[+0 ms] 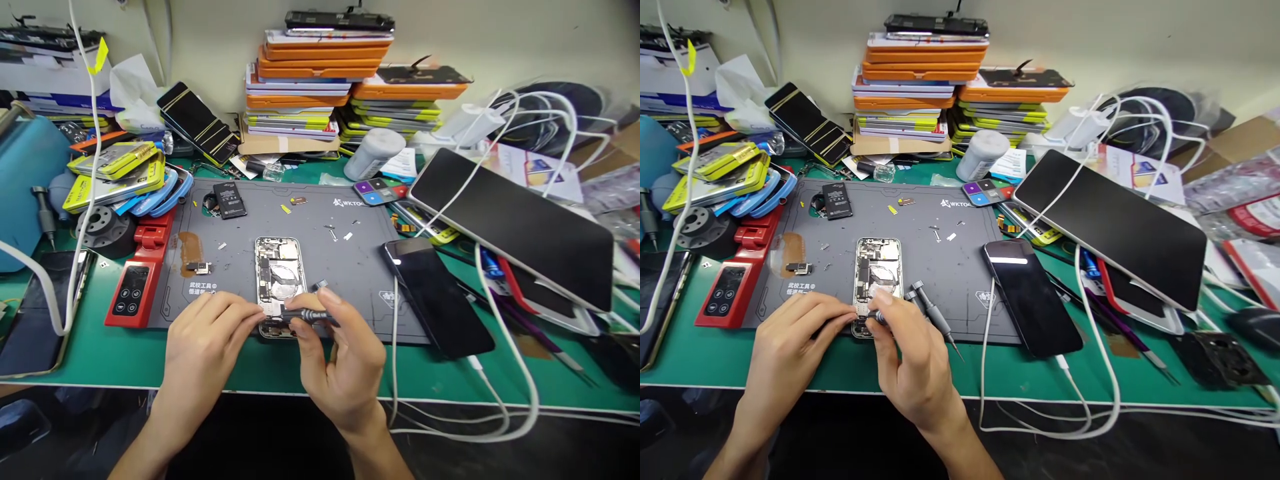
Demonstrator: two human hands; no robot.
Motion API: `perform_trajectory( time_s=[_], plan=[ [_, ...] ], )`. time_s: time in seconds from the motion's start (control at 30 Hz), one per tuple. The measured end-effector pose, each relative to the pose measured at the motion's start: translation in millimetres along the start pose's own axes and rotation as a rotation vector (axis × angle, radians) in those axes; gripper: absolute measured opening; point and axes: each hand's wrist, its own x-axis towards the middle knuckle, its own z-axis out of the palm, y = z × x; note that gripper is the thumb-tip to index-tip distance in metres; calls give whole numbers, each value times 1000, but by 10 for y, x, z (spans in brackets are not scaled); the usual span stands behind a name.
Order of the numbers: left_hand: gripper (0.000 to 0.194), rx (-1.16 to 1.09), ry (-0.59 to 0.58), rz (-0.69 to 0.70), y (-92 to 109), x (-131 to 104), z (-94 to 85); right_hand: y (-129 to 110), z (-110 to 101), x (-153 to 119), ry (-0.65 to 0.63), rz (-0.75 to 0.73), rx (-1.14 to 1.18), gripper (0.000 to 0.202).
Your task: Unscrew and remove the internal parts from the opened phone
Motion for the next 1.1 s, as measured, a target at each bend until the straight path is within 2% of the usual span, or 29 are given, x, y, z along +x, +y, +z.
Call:
perform_trajectory(
  time_s=[0.1, 0.3, 0.4, 0.47, 0.57, 0.7, 0.87, 1.1],
  plan=[
    [16, 4, -4, -4, 0, 0, 3, 7, 2, 25, -7, -86, -72, 71],
    [14, -10, -4, -17, -3, -19, 16, 30, 41, 29, -14, -68, -16, 83],
    [17, -7, -4, -19, -2, -22, 19, 24, 43, 57, 1, -93, -69, 82],
    [17, -6, -4, -21, 1, -17, 18, 15, 31, 72, 9, -72, -93, 78],
    [17, -6, -5, -21, 8, -5, 14, 9, 2, 54, -39, -14, -5, 68],
    [15, -6, -1, -5, 14, 1, 9, 19, -19, 9, -37, -7, 55, 74],
    [10, -15, -7, -10, 7, -9, 11, 29, -6, 3, -15, -14, 56, 69],
    [14, -12, -10, -6, 1, -9, 8, 43, 9, -66, 14, 26, 39, 70]
  ],
)
